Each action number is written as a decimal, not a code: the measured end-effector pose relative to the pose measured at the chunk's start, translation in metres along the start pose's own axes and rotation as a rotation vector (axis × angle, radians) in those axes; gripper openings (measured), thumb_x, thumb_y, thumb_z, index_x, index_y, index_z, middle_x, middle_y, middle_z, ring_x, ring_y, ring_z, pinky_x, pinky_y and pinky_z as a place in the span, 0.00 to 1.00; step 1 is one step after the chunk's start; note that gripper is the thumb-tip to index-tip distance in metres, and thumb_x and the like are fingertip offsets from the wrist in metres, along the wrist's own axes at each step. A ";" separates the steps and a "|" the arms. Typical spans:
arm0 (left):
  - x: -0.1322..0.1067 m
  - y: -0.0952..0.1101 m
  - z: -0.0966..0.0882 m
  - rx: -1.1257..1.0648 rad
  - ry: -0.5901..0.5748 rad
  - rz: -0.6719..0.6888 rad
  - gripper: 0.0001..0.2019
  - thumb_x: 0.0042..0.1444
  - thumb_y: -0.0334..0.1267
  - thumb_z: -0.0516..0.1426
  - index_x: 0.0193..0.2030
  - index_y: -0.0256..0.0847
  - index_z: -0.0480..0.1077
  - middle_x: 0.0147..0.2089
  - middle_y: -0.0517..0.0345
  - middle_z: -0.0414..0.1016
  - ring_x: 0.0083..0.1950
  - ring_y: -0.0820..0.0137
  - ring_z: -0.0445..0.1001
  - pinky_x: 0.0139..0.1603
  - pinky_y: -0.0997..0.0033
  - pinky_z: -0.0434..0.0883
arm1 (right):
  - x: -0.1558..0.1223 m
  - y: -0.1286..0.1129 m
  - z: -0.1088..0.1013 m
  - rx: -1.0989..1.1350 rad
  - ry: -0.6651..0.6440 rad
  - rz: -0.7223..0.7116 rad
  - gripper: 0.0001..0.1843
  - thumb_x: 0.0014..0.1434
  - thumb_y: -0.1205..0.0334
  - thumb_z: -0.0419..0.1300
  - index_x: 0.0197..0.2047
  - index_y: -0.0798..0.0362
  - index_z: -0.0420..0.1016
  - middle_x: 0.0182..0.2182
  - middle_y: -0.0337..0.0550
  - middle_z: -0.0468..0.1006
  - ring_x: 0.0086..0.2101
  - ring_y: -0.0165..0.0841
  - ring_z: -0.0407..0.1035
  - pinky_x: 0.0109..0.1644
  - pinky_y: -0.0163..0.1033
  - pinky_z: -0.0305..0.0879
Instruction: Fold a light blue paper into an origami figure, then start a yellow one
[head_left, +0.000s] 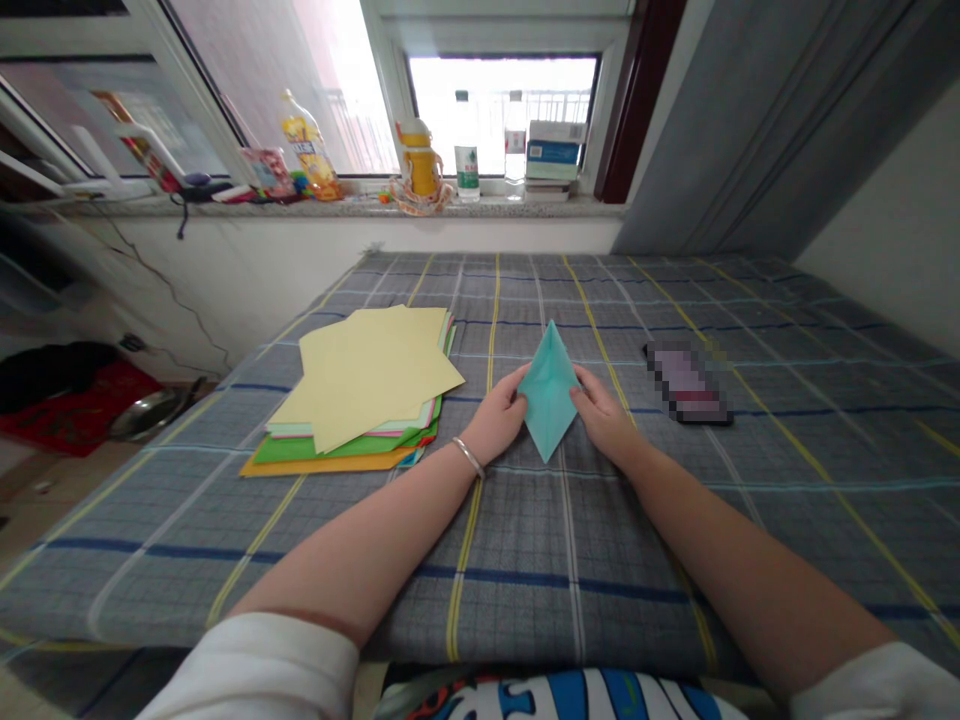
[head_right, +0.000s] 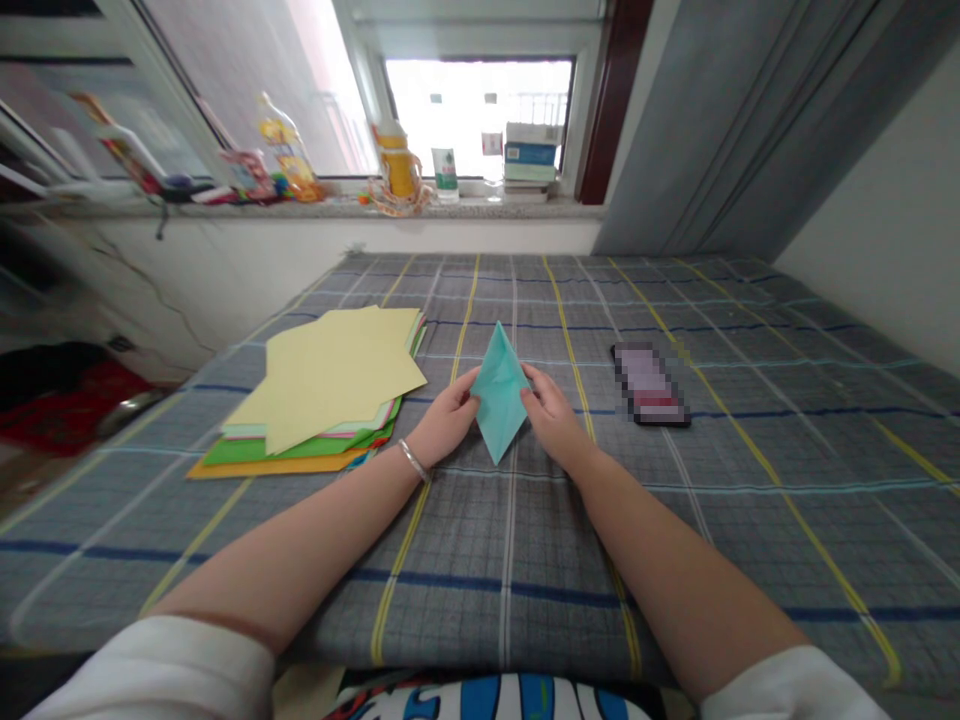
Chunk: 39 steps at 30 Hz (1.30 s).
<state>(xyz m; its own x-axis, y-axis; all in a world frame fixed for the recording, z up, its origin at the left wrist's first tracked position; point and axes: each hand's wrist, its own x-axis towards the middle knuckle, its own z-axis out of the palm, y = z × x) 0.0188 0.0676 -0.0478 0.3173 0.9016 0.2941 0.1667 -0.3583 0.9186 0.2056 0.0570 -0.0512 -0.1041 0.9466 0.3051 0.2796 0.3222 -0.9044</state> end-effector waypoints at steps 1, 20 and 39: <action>0.001 -0.001 -0.001 0.007 0.015 -0.011 0.27 0.54 0.27 0.49 0.63 0.40 0.62 0.57 0.53 0.71 0.59 0.64 0.67 0.62 0.59 0.64 | 0.001 0.002 -0.001 -0.014 0.012 -0.031 0.23 0.59 0.54 0.53 0.57 0.47 0.66 0.56 0.45 0.70 0.55 0.39 0.65 0.59 0.51 0.61; -0.001 0.006 -0.003 0.543 0.075 0.044 0.15 0.56 0.30 0.52 0.50 0.40 0.68 0.46 0.55 0.74 0.40 0.70 0.72 0.43 0.71 0.70 | -0.005 -0.031 -0.016 -0.837 0.126 -0.092 0.09 0.58 0.58 0.56 0.41 0.51 0.69 0.34 0.41 0.77 0.32 0.33 0.70 0.31 0.36 0.59; -0.001 0.021 -0.024 1.112 0.009 0.006 0.07 0.55 0.33 0.53 0.40 0.43 0.68 0.32 0.59 0.76 0.37 0.65 0.75 0.47 0.64 0.61 | -0.001 -0.038 -0.035 -1.181 -0.152 0.130 0.04 0.55 0.59 0.54 0.31 0.49 0.65 0.30 0.39 0.76 0.31 0.34 0.69 0.27 0.36 0.45</action>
<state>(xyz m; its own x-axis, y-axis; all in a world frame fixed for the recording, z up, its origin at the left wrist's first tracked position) -0.0003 0.0647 -0.0220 0.3147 0.8993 0.3038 0.9108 -0.3762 0.1699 0.2284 0.0442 -0.0070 -0.0997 0.9876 0.1214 0.9917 0.1086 -0.0689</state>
